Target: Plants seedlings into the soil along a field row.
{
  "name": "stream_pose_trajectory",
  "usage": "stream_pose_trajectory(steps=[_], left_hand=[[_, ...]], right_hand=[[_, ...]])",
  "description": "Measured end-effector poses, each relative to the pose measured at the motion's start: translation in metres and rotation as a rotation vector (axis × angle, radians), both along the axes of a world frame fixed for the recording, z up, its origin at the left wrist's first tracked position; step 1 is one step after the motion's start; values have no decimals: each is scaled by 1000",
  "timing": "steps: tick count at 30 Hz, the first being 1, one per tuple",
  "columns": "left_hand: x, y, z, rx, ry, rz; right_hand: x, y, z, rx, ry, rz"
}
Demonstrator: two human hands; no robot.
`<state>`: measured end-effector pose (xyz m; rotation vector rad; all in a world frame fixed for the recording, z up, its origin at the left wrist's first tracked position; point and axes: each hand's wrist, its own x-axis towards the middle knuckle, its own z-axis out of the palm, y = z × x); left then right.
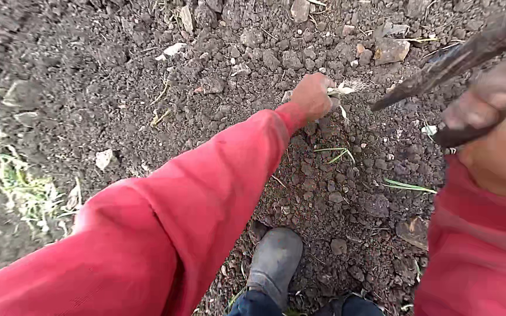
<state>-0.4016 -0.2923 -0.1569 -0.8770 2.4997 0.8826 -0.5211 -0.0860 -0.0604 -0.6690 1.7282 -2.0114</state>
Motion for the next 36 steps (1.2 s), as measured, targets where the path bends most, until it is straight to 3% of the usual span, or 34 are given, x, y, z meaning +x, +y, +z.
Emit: stream_pose_trajectory(steps=[2,4,5,6,8,10,13,15,17,19,22,24,26,29,30,33,36], left_hand=[[-16,7,-4,-57,-36,-7],[-33,25,-5,-131,-126,-12],[-42,34,-8,-173,-167,-41],[-47,45,-13,-195,-206,-91],[-36,82,-26,-158,-258,-232],[-19,74,-24,-194,-116,-247],[27,50,7,-124,224,-148],[59,35,36,3,277,-107],[79,34,55,180,201,-49],[87,53,62,289,89,-34],[73,97,55,122,-94,-221],[72,141,38,-19,-188,-458],[80,165,26,-128,-103,-608],[116,154,42,-191,153,-515],[128,143,54,-204,228,-451],[149,128,83,-204,304,-310],[140,134,76,-173,337,-245]], right_hand=[[3,-39,-59,288,19,-26],[31,-31,-123,503,-25,-34],[42,-21,-133,517,-14,-50],[51,-6,-131,497,10,-68],[63,31,-93,412,18,-71],[59,56,-42,203,37,-65],[56,109,11,-14,-138,-72],[58,116,26,-6,-217,-40],[76,96,19,175,-109,33],[111,88,-28,372,-19,86],[158,102,-86,494,23,37],[172,125,-70,447,14,-5],[168,139,-30,344,31,-62],[177,175,37,279,44,-112],[181,181,43,283,53,-101],[210,189,2,341,54,-64],[234,191,-32,427,62,-77]])
